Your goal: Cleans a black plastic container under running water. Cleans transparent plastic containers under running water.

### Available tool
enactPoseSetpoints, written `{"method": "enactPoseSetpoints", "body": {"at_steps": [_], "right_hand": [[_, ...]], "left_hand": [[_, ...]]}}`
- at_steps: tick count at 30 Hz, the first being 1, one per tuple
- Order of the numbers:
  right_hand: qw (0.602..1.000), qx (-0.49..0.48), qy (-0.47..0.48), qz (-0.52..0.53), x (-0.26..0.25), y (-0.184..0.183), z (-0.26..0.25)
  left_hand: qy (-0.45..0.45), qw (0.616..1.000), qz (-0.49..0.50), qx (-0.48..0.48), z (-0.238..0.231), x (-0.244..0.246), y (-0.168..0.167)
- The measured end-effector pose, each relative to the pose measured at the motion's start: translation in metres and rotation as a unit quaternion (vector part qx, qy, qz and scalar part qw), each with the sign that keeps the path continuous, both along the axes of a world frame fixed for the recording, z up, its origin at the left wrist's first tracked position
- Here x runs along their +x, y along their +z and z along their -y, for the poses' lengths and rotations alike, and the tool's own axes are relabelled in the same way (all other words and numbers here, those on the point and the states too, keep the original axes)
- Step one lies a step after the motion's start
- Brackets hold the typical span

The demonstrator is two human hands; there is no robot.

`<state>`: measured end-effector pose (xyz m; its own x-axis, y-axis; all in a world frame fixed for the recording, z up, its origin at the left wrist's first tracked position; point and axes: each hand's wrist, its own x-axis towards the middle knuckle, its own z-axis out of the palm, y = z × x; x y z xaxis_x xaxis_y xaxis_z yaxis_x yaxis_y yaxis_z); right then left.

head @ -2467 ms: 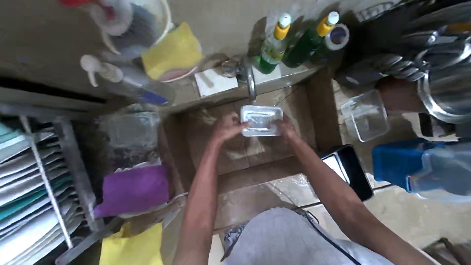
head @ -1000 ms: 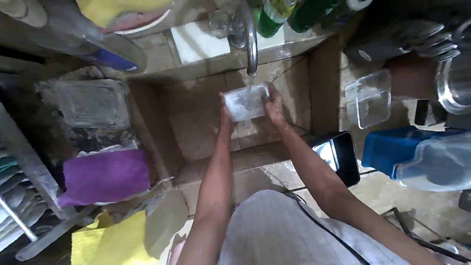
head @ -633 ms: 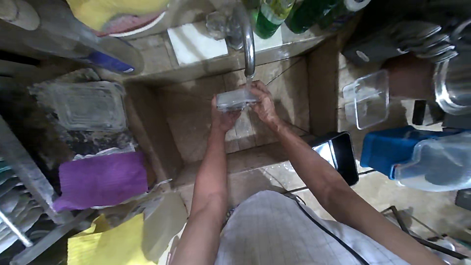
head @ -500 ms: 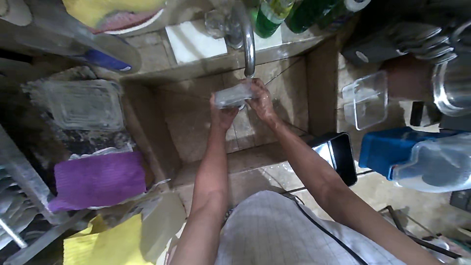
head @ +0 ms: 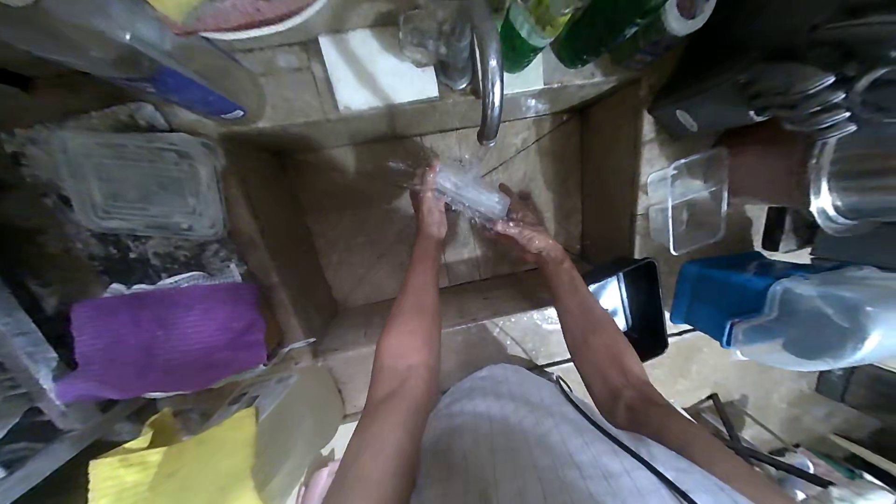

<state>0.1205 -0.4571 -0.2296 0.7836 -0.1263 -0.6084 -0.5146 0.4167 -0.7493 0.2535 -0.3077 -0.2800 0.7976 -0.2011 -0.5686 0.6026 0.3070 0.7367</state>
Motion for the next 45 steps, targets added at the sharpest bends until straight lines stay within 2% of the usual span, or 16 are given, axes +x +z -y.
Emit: {"method": "enactPoseSetpoints", "body": {"at_steps": [2, 3, 5, 7, 11, 15, 20, 22, 24, 26, 28, 30, 33, 37, 43, 45], "right_hand": [[0.997, 0.075, -0.031, 0.017, -0.001, -0.004, -0.002], [0.994, 0.083, -0.068, -0.013, 0.005, -0.002, -0.007], [0.974, 0.070, -0.182, -0.116, 0.024, -0.002, -0.016], [0.961, 0.051, -0.241, -0.126, 0.030, -0.018, -0.021], [0.971, -0.009, -0.230, -0.067, 0.025, -0.042, -0.018], [0.977, -0.075, -0.167, -0.107, 0.021, -0.059, -0.015], [0.952, -0.040, -0.270, -0.135, 0.026, -0.060, -0.014], [0.953, -0.099, -0.264, -0.108, 0.030, -0.054, -0.016], [0.966, -0.173, -0.184, -0.057, 0.037, -0.038, -0.019], [0.975, -0.205, -0.085, -0.011, 0.047, -0.024, -0.028], [0.981, -0.188, -0.038, 0.011, 0.058, -0.014, -0.038], [0.989, -0.141, -0.036, -0.006, 0.070, -0.007, -0.043], [0.997, -0.061, -0.034, -0.012, 0.082, 0.006, -0.039], [0.997, 0.022, -0.066, 0.017, 0.090, 0.019, -0.033], [0.977, -0.002, -0.213, -0.002, 0.083, 0.004, -0.017], [0.982, 0.011, -0.188, -0.018, 0.079, 0.007, -0.008]], "left_hand": [[-0.026, 0.997, 0.072, 0.010, -0.005, 0.001, 0.004], [-0.037, 0.993, 0.115, 0.016, -0.004, 0.002, 0.007], [-0.076, 0.984, 0.160, 0.035, -0.001, 0.002, 0.020], [-0.111, 0.977, 0.178, 0.042, 0.001, -0.001, 0.028], [-0.130, 0.967, 0.218, 0.031, -0.019, -0.008, 0.021], [-0.240, 0.942, 0.218, 0.080, -0.033, -0.020, 0.038], [-0.303, 0.903, 0.280, 0.117, -0.033, -0.025, 0.043], [-0.285, 0.919, 0.237, 0.138, -0.046, -0.022, 0.031], [-0.246, 0.942, 0.156, 0.164, -0.063, -0.019, 0.017], [-0.196, 0.961, 0.095, 0.170, -0.077, -0.019, 0.002], [-0.139, 0.978, 0.075, 0.137, -0.081, -0.021, -0.019], [-0.107, 0.987, 0.047, 0.106, -0.081, -0.020, -0.029], [-0.077, 0.989, -0.039, 0.123, -0.073, -0.015, -0.020], [-0.101, 0.970, -0.156, 0.156, -0.059, -0.007, -0.014], [-0.156, 0.953, -0.231, 0.122, -0.045, 0.001, -0.005], [-0.185, 0.952, -0.232, 0.079, -0.050, 0.004, -0.004]]}}
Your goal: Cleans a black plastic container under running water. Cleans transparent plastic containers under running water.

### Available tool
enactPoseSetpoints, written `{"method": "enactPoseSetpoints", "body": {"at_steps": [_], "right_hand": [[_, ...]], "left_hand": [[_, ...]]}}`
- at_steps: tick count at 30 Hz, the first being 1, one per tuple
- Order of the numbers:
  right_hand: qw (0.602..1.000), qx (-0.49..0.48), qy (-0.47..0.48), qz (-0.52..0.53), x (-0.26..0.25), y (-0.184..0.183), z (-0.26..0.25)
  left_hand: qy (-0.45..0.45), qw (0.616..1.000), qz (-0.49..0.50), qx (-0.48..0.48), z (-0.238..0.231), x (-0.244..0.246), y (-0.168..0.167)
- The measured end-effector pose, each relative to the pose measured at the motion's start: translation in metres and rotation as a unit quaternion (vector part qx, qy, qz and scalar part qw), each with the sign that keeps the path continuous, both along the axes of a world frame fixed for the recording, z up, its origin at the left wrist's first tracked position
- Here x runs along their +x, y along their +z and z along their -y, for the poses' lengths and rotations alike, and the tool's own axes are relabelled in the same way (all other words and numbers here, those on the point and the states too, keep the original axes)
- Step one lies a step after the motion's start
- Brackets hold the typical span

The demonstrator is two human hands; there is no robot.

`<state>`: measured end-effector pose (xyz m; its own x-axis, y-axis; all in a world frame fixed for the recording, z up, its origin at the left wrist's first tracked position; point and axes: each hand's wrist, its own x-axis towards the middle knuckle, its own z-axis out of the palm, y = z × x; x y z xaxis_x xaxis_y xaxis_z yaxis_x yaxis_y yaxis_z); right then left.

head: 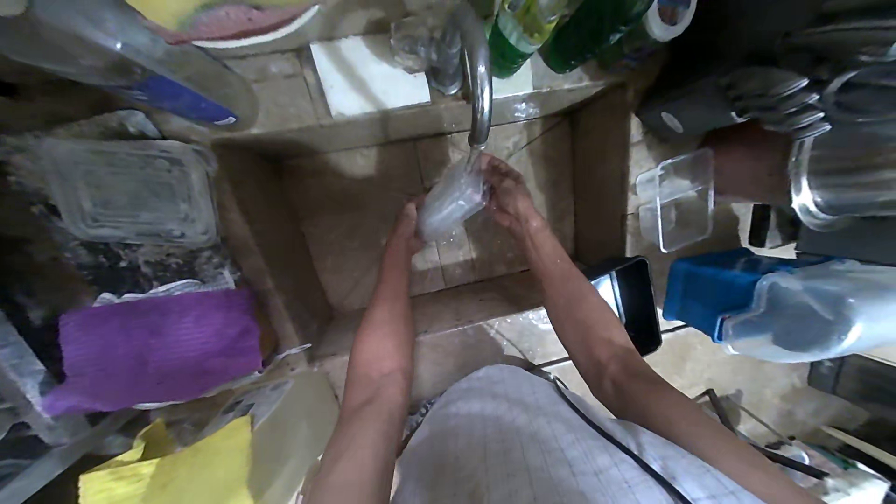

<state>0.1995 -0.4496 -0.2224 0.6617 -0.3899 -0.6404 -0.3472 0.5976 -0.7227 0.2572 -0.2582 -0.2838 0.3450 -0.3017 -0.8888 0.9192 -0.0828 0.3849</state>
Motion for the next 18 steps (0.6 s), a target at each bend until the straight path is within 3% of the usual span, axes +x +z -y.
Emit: {"method": "enactPoseSetpoints", "body": {"at_steps": [2, 4, 6, 8, 9, 13, 16, 18], "right_hand": [[0.996, -0.009, 0.086, -0.029, -0.001, 0.015, 0.006], [0.968, -0.128, 0.213, -0.033, -0.005, 0.024, 0.009], [0.876, -0.353, 0.328, 0.007, -0.010, 0.019, 0.012], [0.777, -0.525, 0.345, 0.027, -0.012, 0.015, 0.012], [0.749, -0.568, 0.338, 0.052, -0.011, 0.012, 0.011], [0.733, -0.584, 0.327, 0.119, -0.010, 0.003, 0.003], [0.719, -0.617, 0.318, -0.020, -0.007, 0.001, 0.007], [0.707, -0.597, 0.359, -0.118, -0.004, 0.008, 0.013]], "left_hand": [[-0.007, 0.999, 0.004, -0.031, -0.006, 0.002, 0.014], [-0.007, 1.000, -0.001, -0.025, -0.014, 0.002, 0.025], [-0.025, 0.999, -0.021, -0.015, -0.025, 0.002, 0.020], [-0.047, 0.996, -0.069, -0.009, -0.032, -0.001, 0.009], [-0.061, 0.994, -0.090, 0.000, -0.031, -0.003, 0.008], [-0.064, 0.988, -0.135, -0.048, -0.025, -0.010, 0.025], [-0.073, 0.979, -0.078, -0.172, -0.039, -0.026, 0.031], [-0.038, 0.978, -0.016, -0.207, -0.044, -0.042, 0.036]]}}
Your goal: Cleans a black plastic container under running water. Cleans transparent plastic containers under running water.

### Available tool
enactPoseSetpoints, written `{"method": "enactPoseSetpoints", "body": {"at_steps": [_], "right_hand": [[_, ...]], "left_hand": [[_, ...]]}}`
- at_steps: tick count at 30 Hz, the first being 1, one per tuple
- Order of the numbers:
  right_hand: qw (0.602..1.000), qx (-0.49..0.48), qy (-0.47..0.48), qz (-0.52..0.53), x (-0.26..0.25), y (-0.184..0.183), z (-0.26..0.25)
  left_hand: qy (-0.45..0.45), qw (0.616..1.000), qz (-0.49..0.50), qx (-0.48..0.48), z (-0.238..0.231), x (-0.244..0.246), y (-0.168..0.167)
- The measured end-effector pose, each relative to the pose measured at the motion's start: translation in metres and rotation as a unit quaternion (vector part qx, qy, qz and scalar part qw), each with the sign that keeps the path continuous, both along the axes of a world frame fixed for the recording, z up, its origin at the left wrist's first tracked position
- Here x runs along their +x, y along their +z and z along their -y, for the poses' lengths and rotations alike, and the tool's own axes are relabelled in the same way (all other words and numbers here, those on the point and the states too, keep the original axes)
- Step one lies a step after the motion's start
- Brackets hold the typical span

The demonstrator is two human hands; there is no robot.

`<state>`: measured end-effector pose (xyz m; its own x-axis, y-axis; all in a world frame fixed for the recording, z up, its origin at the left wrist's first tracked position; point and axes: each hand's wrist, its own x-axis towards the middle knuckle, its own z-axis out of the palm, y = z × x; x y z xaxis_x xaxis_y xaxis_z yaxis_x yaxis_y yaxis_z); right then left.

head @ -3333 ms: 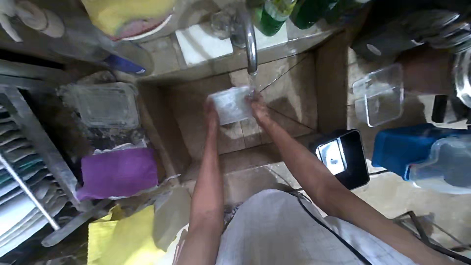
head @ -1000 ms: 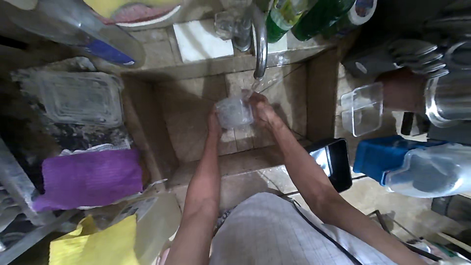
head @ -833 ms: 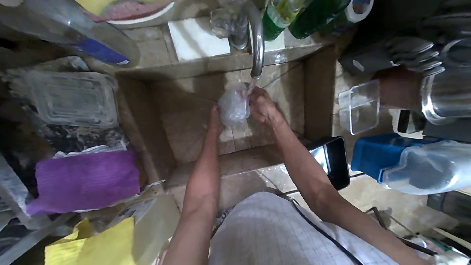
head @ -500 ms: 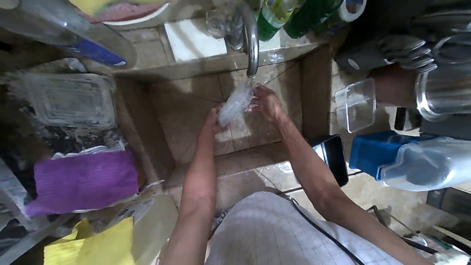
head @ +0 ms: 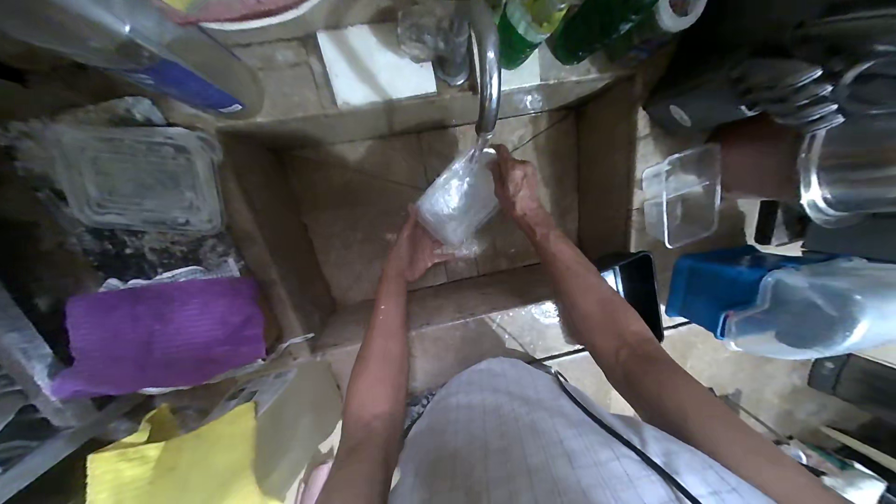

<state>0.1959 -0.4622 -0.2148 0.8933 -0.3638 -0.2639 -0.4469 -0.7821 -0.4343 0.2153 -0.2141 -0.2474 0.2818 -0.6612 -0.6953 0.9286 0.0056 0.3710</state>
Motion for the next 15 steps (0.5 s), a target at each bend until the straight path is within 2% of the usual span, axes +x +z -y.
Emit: {"method": "enactPoseSetpoints", "body": {"at_steps": [3, 6, 11, 15], "right_hand": [[0.995, 0.011, 0.004, -0.098, 0.004, 0.007, -0.001], [0.996, 0.012, -0.009, -0.090, 0.007, -0.002, -0.005], [0.994, 0.063, -0.077, -0.047, 0.006, -0.007, 0.006], [0.982, 0.097, -0.153, -0.053, -0.005, -0.008, 0.018]], "left_hand": [[0.103, 0.992, 0.061, 0.038, 0.011, -0.012, 0.008], [0.170, 0.982, 0.061, 0.056, 0.025, -0.001, 0.001], [0.147, 0.979, 0.076, 0.121, 0.048, 0.022, 0.000], [0.112, 0.973, 0.115, 0.167, 0.075, 0.021, -0.002]]}}
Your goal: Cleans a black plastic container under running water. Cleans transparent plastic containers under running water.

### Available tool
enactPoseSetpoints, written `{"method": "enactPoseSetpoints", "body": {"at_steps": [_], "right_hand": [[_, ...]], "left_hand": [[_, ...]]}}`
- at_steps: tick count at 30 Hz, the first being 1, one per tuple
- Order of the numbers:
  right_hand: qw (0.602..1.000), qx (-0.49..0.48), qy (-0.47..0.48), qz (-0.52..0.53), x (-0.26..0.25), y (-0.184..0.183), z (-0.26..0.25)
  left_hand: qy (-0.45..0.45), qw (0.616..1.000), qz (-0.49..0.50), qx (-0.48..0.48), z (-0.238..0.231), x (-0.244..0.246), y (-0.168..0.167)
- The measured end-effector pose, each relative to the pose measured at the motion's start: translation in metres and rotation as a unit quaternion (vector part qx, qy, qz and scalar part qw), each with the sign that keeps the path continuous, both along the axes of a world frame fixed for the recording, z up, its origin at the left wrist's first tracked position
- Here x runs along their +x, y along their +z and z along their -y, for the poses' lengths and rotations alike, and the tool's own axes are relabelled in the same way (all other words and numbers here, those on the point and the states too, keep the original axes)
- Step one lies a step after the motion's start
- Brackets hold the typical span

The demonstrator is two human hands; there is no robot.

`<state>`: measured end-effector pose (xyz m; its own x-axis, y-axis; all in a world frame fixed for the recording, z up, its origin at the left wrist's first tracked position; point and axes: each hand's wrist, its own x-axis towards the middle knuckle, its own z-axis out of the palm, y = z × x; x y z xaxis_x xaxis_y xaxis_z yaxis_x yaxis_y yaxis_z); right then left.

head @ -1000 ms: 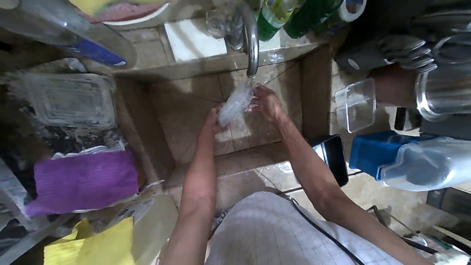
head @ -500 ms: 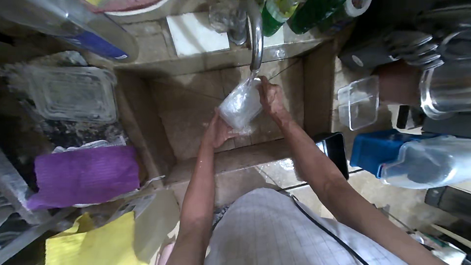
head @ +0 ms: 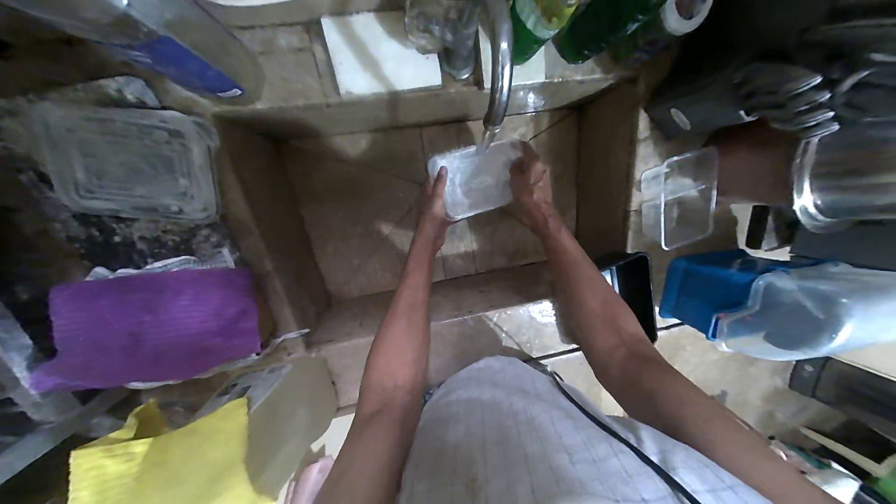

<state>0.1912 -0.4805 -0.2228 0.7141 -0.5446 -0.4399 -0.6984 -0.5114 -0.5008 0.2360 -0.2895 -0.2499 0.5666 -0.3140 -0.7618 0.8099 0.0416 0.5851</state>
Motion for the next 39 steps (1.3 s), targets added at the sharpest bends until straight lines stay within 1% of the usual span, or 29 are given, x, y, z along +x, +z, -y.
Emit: {"method": "enactPoseSetpoints", "body": {"at_steps": [2, 4, 5, 7, 9, 11, 13, 15, 18, 20, 21, 24, 27, 30, 33, 36, 39], "right_hand": [[0.999, 0.038, -0.029, 0.010, -0.001, -0.011, -0.013], [0.994, 0.102, -0.035, 0.032, 0.002, -0.023, -0.042], [0.992, 0.119, -0.027, 0.042, 0.004, -0.028, -0.056], [0.991, 0.118, -0.016, 0.055, 0.004, -0.031, -0.072], [0.989, 0.106, -0.034, 0.093, 0.002, -0.029, -0.066], [0.981, 0.129, -0.063, 0.134, -0.005, -0.029, -0.046], [0.973, 0.153, -0.070, 0.157, -0.013, -0.017, -0.025], [0.975, 0.117, -0.036, 0.188, -0.023, 0.000, -0.016], [0.969, -0.035, 0.044, 0.239, -0.039, 0.020, -0.017], [0.958, -0.110, 0.073, 0.254, -0.045, 0.025, -0.029], [0.956, -0.121, 0.081, 0.253, -0.045, 0.026, -0.036], [0.963, -0.092, 0.082, 0.239, -0.035, 0.022, -0.052], [0.975, -0.064, 0.048, 0.208, -0.023, 0.022, -0.051], [0.981, -0.047, 0.036, 0.185, -0.018, 0.020, -0.042], [0.990, -0.031, 0.058, 0.122, -0.016, 0.017, -0.042], [0.988, -0.096, 0.062, 0.109, -0.021, 0.011, -0.050], [0.982, -0.138, 0.067, 0.113, -0.031, 0.011, -0.053]], "left_hand": [[-0.002, 0.999, 0.025, 0.031, -0.008, -0.002, -0.003], [0.015, 0.997, 0.039, 0.062, -0.038, 0.000, -0.013], [0.022, 0.997, 0.036, 0.072, -0.054, 0.001, -0.016], [0.030, 0.995, 0.035, 0.092, -0.076, 0.001, -0.011], [0.040, 0.992, 0.053, 0.106, -0.080, 0.000, -0.008], [0.053, 0.990, 0.068, 0.107, -0.081, -0.003, -0.012], [0.057, 0.987, 0.087, 0.123, -0.081, -0.006, -0.015], [0.045, 0.977, 0.126, 0.169, -0.085, -0.006, -0.014], [0.009, 0.956, 0.152, 0.249, -0.095, -0.003, 0.004], [-0.002, 0.950, 0.174, 0.259, -0.102, -0.001, 0.015], [-0.001, 0.947, 0.186, 0.262, -0.106, 0.000, 0.019], [0.017, 0.933, 0.188, 0.306, -0.125, 0.002, 0.035], [0.037, 0.923, 0.191, 0.331, -0.153, -0.003, 0.047], [0.061, 0.933, 0.193, 0.298, -0.172, -0.010, 0.052], [0.068, 0.943, 0.195, 0.260, -0.168, -0.015, 0.057], [0.050, 0.945, 0.209, 0.245, -0.157, -0.016, 0.060], [0.020, 0.934, 0.228, 0.274, -0.153, -0.017, 0.070]]}}
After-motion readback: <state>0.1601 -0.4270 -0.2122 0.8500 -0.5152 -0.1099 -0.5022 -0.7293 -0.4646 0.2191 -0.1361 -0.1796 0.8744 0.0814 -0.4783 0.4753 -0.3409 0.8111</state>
